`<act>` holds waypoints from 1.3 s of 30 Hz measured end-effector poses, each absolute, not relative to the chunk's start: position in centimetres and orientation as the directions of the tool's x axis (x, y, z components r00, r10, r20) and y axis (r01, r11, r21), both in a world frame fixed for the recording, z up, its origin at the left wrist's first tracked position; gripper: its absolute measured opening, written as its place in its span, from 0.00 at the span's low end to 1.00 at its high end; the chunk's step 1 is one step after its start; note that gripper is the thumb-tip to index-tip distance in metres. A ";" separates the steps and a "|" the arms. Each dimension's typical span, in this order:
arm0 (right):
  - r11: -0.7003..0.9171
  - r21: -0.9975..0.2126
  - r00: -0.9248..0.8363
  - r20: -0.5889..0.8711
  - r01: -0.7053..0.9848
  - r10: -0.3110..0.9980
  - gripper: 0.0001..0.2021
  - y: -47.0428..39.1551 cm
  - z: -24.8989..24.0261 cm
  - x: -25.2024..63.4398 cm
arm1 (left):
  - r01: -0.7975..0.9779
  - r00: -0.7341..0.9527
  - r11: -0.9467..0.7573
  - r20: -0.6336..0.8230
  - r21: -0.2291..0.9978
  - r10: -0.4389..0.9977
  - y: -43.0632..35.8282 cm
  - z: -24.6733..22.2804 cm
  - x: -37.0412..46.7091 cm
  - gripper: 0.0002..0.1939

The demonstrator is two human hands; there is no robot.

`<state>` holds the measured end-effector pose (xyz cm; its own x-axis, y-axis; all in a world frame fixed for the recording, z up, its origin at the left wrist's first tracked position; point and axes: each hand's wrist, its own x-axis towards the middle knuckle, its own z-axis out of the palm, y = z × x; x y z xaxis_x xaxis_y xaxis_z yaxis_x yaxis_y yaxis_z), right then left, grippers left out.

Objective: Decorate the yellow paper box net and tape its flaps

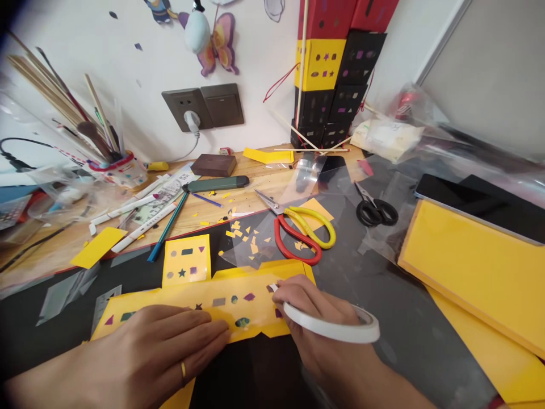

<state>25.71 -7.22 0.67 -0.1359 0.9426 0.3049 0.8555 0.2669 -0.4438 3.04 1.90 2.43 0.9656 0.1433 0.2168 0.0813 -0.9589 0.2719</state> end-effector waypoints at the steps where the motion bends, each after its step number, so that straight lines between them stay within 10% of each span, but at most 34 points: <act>1: 0.273 -0.436 -0.145 0.305 0.858 0.941 0.10 -7.2 0.7 25.7 | 0.038 0.969 -0.963 0.225 0.266 0.100 1.9 2.5 3.1 0.15; 39: 0.210 -0.546 -0.105 0.216 0.811 0.971 0.06 -7.3 -0.4 25.5 | 0.020 0.962 -0.985 0.265 0.169 0.065 2.6 3.2 5.0 0.14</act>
<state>25.47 -7.29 -0.37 -0.1054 0.9707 0.2160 0.8109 0.2096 -0.5463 5.00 2.60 3.20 0.9622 0.0651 0.2645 0.0203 -0.9854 0.1688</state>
